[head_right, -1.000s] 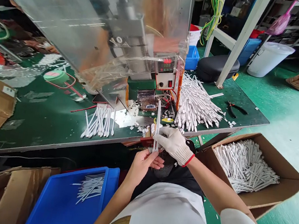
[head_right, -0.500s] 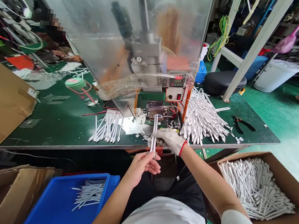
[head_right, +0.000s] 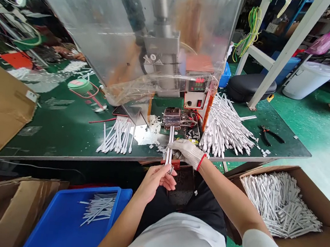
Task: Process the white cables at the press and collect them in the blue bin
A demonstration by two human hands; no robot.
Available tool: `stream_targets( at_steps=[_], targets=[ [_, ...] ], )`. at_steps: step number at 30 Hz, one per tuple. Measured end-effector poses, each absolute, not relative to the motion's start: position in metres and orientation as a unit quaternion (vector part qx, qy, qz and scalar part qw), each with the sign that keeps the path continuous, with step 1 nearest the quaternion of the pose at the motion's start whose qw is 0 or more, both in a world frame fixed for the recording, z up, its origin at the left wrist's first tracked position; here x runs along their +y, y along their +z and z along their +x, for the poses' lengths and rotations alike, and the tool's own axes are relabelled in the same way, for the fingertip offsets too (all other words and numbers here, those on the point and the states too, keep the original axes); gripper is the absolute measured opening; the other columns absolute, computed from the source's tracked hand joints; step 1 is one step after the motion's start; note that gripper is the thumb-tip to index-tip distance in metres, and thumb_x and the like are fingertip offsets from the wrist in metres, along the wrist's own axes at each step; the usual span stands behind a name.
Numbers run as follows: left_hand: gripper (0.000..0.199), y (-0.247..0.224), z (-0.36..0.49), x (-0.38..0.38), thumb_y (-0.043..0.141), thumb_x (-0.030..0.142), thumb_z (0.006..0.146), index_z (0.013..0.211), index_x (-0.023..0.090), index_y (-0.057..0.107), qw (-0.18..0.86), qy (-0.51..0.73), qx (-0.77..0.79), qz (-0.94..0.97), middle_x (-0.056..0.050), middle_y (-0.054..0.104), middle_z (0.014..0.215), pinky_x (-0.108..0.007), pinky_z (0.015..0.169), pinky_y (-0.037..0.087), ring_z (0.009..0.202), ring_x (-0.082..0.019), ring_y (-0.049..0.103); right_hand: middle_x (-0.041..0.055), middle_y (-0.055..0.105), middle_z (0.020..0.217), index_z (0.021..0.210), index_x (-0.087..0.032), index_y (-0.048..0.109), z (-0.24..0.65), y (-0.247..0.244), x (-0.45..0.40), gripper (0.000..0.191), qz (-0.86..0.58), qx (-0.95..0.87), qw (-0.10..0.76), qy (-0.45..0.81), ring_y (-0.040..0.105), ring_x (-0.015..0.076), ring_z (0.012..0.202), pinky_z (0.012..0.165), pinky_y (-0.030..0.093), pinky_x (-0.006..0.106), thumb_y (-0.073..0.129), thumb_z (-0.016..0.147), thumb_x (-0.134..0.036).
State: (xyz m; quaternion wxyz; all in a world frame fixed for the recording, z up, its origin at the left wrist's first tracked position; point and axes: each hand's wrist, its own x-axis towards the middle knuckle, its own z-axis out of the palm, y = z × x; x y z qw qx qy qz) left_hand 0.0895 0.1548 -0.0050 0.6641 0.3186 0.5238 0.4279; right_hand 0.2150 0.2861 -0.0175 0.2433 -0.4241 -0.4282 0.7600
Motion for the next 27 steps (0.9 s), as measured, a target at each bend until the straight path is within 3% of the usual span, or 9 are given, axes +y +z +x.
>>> stream_targets(
  at_steps=[5, 9, 14, 21, 27],
  targets=[
    [0.056, -0.008, 0.09, 0.154, 0.065, 0.065, 0.077, 0.081, 0.009, 0.071, 0.668, 0.428, 0.522, 0.312, -0.009, 0.071, 0.061, -0.023, 0.048, 0.05, 0.051, -0.018, 0.068, -0.001, 0.056, 0.057, 0.072, -0.013, 0.06, 0.215, -0.014, 0.285, 0.027, -0.417, -0.414, 0.25, 0.77, 0.043, 0.005, 0.043, 0.037, 0.033, 0.015, 0.082, 0.071, -0.029],
    [0.057, -0.006, 0.092, 0.156, 0.066, 0.063, 0.077, 0.091, 0.008, 0.071, 0.682, 0.431, 0.509, 0.3, -0.01, 0.072, 0.065, -0.024, 0.051, 0.053, 0.055, -0.019, 0.07, 0.0024, 0.061, 0.061, 0.081, -0.012, 0.065, 0.209, -0.008, 0.291, 0.019, -0.408, -0.413, 0.256, 0.773, 0.05, 0.0083, 0.044, 0.038, 0.039, 0.017, 0.074, 0.079, -0.03],
    [0.064, -0.002, 0.095, 0.158, 0.064, 0.068, 0.077, 0.099, 0.007, 0.069, 0.684, 0.427, 0.513, 0.294, -0.011, 0.074, 0.07, -0.024, 0.053, 0.054, 0.058, -0.019, 0.071, 0.006, 0.067, 0.07, 0.083, -0.011, 0.067, 0.19, -0.008, 0.307, 0.017, -0.427, -0.367, 0.335, 0.755, 0.058, 0.0122, 0.051, 0.045, 0.047, 0.022, 0.06, 0.089, -0.025],
    [0.064, -0.008, 0.096, 0.16, 0.063, 0.071, 0.076, 0.089, 0.008, 0.068, 0.656, 0.428, 0.542, 0.306, -0.01, 0.073, 0.067, -0.025, 0.053, 0.054, 0.058, -0.019, 0.071, 0.0033, 0.062, 0.061, 0.082, -0.017, 0.06, 0.17, -0.026, 0.325, 0.021, -0.394, -0.33, 0.384, 0.767, 0.056, 0.0147, 0.047, 0.04, 0.042, 0.024, 0.063, 0.088, -0.037],
    [0.07, -0.006, 0.1, 0.159, 0.061, 0.075, 0.076, 0.097, 0.008, 0.068, 0.663, 0.431, 0.536, 0.297, -0.011, 0.073, 0.07, -0.027, 0.055, 0.056, 0.058, -0.02, 0.07, 0.0045, 0.062, 0.064, 0.081, -0.016, 0.056, 0.169, -0.024, 0.324, 0.021, -0.404, -0.331, 0.38, 0.763, 0.057, 0.0148, 0.047, 0.045, 0.048, 0.025, 0.061, 0.089, -0.034]
  ],
)
